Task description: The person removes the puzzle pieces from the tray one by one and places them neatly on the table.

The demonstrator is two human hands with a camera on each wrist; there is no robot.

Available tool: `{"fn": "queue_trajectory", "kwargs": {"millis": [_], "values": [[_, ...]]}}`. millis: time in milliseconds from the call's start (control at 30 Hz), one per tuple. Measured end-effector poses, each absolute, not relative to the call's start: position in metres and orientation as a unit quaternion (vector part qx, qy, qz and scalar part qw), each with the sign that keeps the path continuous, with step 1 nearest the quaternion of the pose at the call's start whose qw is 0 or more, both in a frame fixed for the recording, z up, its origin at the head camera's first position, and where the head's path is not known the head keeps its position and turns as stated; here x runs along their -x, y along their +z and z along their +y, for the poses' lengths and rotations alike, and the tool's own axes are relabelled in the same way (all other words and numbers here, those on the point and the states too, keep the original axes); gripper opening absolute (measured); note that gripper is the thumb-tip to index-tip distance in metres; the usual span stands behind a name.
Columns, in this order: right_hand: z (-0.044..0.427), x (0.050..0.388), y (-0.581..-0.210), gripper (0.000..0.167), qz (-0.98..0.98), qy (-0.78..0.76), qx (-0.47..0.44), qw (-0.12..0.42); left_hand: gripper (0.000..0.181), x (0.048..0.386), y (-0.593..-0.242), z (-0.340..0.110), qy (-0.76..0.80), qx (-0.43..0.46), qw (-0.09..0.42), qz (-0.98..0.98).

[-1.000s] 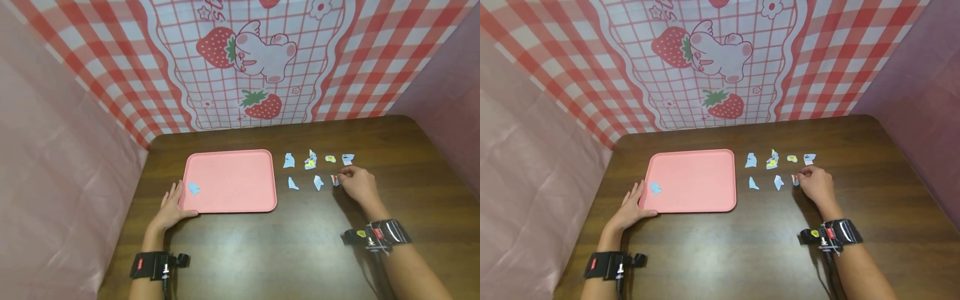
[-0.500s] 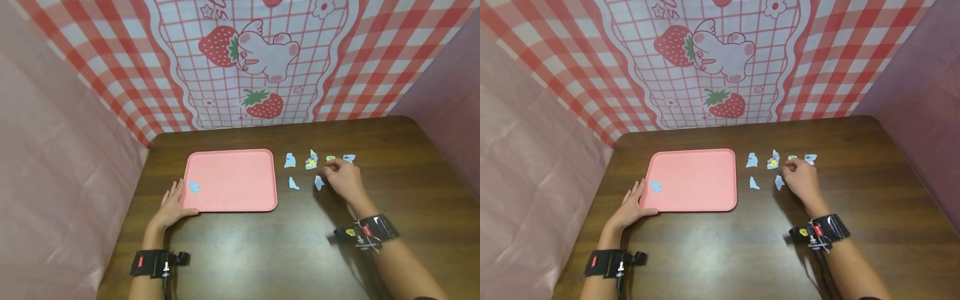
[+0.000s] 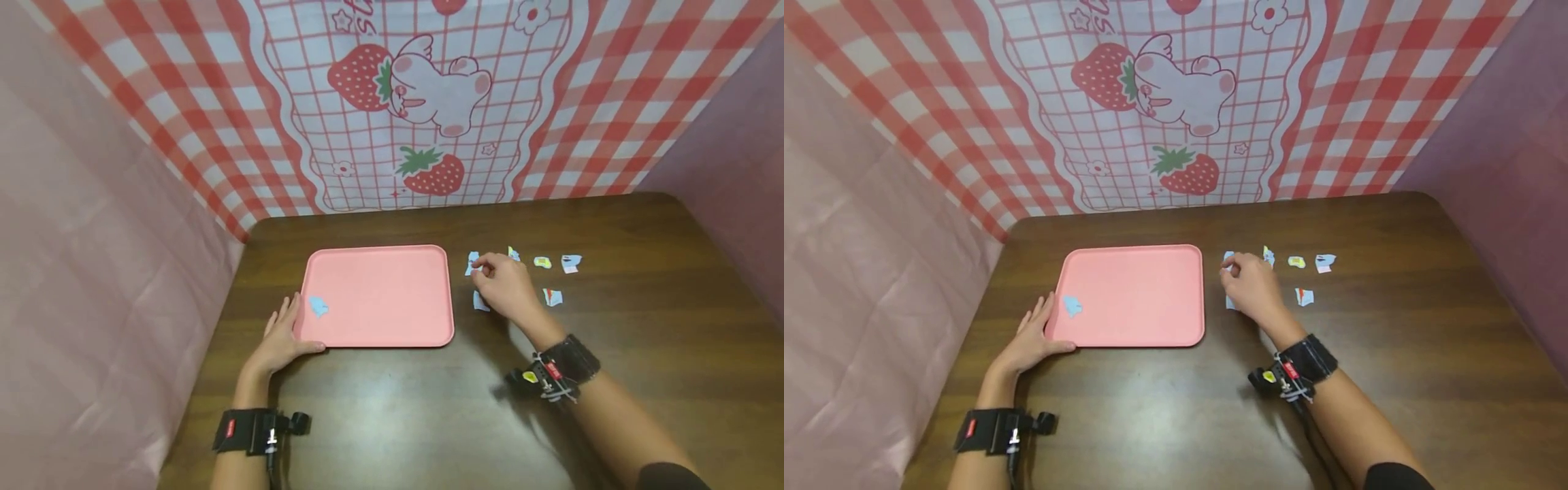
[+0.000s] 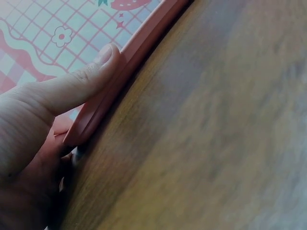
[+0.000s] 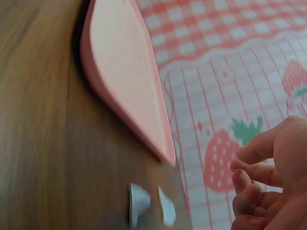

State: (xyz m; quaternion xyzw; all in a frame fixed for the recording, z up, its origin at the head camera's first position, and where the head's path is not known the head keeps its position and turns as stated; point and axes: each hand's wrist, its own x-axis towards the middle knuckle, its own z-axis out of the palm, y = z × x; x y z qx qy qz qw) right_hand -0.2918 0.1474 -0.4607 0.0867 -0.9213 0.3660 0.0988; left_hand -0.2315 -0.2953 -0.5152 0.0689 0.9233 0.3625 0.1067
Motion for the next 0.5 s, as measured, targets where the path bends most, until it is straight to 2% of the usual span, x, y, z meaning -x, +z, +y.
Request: {"fn": "queue_trajectory", "kwargs": {"millis": [200, 500], "values": [[0.105, 0.292, -0.449, 0.014, -0.931, 0.334, -0.137, 0.054, 0.124, 0.231, -0.516, -0.293, 0.361, -0.072, 0.109, 0.923], [0.044, 0.292, -0.437, 0.019, -0.932, 0.253, -0.26, 0.003, 0.124, 0.23, -0.514, -0.293, 0.359, -0.068, 0.11, 0.924]]}}
